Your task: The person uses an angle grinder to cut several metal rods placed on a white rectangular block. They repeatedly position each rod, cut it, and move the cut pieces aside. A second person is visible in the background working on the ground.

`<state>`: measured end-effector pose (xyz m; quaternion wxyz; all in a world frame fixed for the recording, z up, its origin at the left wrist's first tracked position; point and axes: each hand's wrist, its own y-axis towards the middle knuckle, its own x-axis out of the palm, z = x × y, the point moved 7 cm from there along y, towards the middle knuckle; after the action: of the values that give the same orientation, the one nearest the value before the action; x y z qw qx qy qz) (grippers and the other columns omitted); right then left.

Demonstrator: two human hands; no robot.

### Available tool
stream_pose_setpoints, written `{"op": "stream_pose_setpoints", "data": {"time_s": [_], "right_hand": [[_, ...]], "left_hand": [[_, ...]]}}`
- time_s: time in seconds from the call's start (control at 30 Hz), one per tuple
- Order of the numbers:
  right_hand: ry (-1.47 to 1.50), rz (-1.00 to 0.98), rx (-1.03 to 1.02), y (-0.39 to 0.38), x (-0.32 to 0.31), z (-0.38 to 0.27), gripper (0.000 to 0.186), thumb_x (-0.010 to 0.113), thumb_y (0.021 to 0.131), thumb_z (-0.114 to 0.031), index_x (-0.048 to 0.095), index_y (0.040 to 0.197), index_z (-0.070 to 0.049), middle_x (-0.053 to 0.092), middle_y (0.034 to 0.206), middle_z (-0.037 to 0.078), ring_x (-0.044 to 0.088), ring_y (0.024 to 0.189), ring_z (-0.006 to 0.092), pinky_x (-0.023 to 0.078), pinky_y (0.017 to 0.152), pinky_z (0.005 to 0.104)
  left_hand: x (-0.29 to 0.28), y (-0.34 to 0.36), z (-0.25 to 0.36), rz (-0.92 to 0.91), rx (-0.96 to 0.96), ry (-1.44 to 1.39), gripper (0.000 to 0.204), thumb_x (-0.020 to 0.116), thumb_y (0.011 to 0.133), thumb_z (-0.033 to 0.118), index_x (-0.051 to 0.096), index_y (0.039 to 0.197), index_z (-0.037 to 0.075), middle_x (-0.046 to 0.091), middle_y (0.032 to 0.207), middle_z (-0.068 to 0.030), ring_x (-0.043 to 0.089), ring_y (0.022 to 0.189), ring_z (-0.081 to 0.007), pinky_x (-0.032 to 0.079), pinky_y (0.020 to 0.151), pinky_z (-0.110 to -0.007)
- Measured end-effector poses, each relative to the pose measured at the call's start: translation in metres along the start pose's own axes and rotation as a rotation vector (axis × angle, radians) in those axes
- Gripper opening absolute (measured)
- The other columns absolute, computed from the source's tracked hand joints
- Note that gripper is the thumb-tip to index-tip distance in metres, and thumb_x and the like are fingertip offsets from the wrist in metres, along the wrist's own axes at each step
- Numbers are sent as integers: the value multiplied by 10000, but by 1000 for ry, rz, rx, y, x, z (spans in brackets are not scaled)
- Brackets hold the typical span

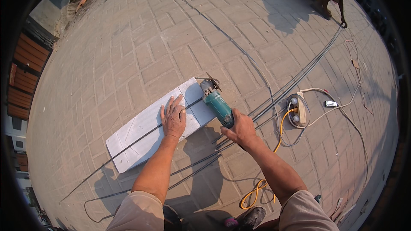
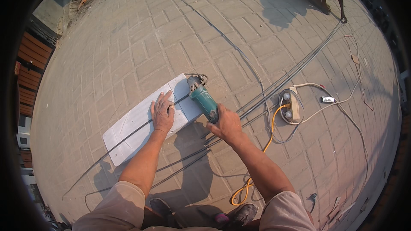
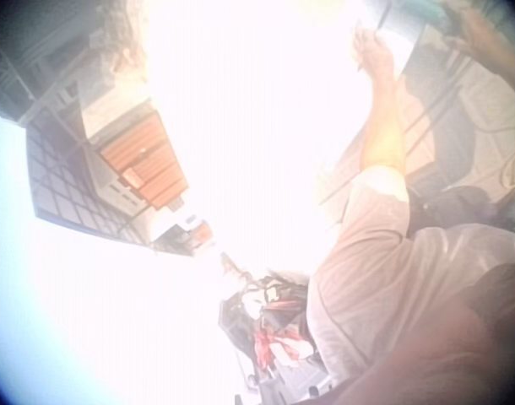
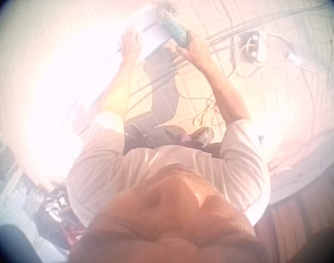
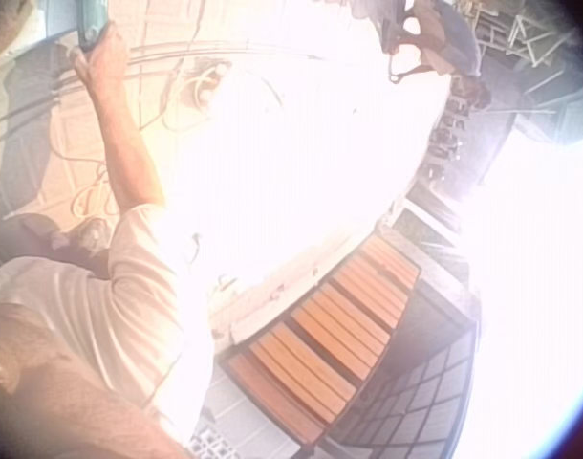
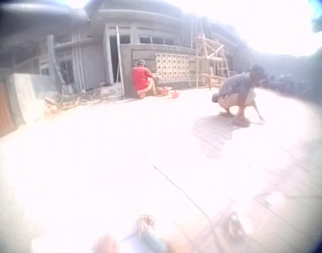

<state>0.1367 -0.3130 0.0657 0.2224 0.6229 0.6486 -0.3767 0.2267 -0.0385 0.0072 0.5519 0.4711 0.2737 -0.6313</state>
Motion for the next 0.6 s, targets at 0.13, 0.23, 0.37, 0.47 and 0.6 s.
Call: {"op": "stream_pose_setpoints", "data": {"time_s": [0.13, 0.23, 0.37, 0.47, 0.6], "right_hand": [[12, 32, -23, 1, 1, 1, 686, 846, 732, -355, 633, 1226, 71, 741, 906, 292, 758, 883, 473, 599, 847, 522], [32, 78, -57, -1, -2, -1, 605, 860, 726, -329, 618, 1129, 52, 732, 879, 290, 745, 859, 497, 599, 821, 545], [38, 73, -64, -3, -3, -2, 610, 864, 731, -332, 616, 1138, 49, 733, 882, 290, 744, 867, 499, 596, 818, 548], [33, 75, -69, -4, -1, 2, 620, 867, 737, -340, 612, 1151, 44, 733, 885, 290, 743, 878, 501, 594, 822, 548], [40, 62, -58, -5, 1, 3, 647, 873, 739, -352, 613, 1181, 43, 736, 890, 291, 743, 893, 503, 593, 829, 546]], "left_hand": [[-1, 0, 2, -4, -3, 2, 91, 622, 1041, 187, 639, 1126, 215, 537, 1674, 59, 364, 1637, -244, 112, 1359, -569], [0, 0, 2, -1, -3, 4, 88, 623, 1041, 191, 640, 1124, 214, 537, 1674, 57, 366, 1636, -242, 112, 1359, -564], [0, 0, 1, 3, -3, 1, 81, 623, 1041, 197, 645, 1117, 212, 542, 1670, 56, 370, 1634, -242, 117, 1357, -565], [0, 0, 1, 8, -3, -4, 76, 625, 1039, 198, 649, 1110, 211, 546, 1667, 59, 373, 1633, -243, 122, 1354, -566], [0, 0, 0, 23, 5, -7, 73, 628, 1036, 198, 652, 1104, 208, 549, 1664, 66, 376, 1632, -240, 126, 1352, -566]]}}
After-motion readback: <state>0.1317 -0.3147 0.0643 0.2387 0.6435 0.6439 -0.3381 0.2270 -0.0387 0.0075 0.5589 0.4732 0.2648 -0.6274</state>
